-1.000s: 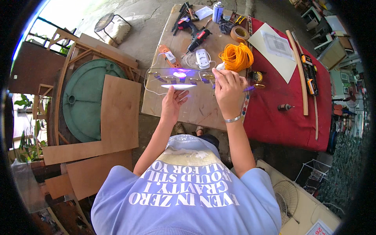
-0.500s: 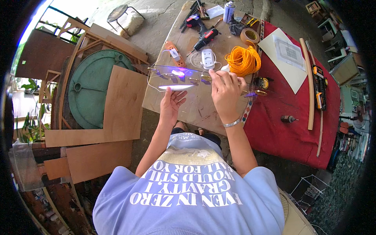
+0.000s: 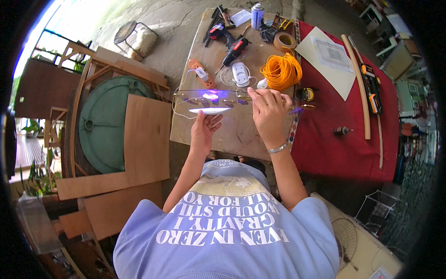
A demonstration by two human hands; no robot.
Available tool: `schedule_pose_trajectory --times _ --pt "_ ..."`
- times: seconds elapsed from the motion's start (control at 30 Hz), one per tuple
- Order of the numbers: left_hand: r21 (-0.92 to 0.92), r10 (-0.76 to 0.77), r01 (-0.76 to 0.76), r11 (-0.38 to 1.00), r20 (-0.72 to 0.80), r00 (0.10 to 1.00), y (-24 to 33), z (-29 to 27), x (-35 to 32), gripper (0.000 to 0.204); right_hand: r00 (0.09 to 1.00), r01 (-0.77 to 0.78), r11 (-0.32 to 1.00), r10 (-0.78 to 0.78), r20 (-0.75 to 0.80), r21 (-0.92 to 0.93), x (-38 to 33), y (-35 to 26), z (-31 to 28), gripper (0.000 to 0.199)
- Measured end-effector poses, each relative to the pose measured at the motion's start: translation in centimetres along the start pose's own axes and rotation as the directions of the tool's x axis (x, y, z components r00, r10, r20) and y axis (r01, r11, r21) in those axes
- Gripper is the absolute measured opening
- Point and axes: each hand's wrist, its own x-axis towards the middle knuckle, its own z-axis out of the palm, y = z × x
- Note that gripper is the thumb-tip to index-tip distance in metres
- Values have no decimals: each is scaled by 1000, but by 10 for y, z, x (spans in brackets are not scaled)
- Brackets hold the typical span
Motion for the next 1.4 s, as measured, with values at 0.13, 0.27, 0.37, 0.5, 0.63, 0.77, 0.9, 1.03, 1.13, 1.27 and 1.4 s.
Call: schedule_pose_trajectory --times 0.13,0.27,0.37,0.5,0.63,0.77,0.9,1.03,1.13,1.27,1.4 --pt "26 -52 50 998 71 996 11 -6 2 44 1000 -21 998 20 -18 -58 -2 -7 -1 33" --pt "49 -105 99 994 123 987 22 -11 4 42 998 -44 995 39 -46 -95 -2 -14 -5 31" --pt "69 -131 122 990 150 980 28 -17 7 42 996 -62 992 54 -67 -113 -3 -21 -3 27" --pt "98 -164 147 984 193 967 36 -22 11 42 992 -104 986 93 -89 -128 -4 -27 -2 26" --pt "110 -163 142 984 213 963 39 -22 11 42 989 -122 985 109 -103 -126 -4 -29 0 26" --pt "103 -153 134 986 216 964 39 -19 8 42 988 -121 986 108 -112 -117 -5 -28 0 26" --pt "89 -145 130 987 192 971 33 -11 6 43 991 -115 986 105 -81 -124 -7 -25 -3 30" --pt "79 -108 97 992 153 982 26 -6 4 44 996 -82 988 77 -37 -130 -5 -22 -7 35" --pt "75 -81 73 995 114 990 20 -1 2 46 998 -65 992 63 -22 -104 -5 -15 -6 35" --pt "56 -24 21 998 51 998 16 10 -5 48 998 -63 997 63 -28 -32 -2 -13 -8 32" --pt "62 36 -36 997 14 999 12 17 -8 50 999 -38 999 38 1 -25 -2 -9 -12 35"
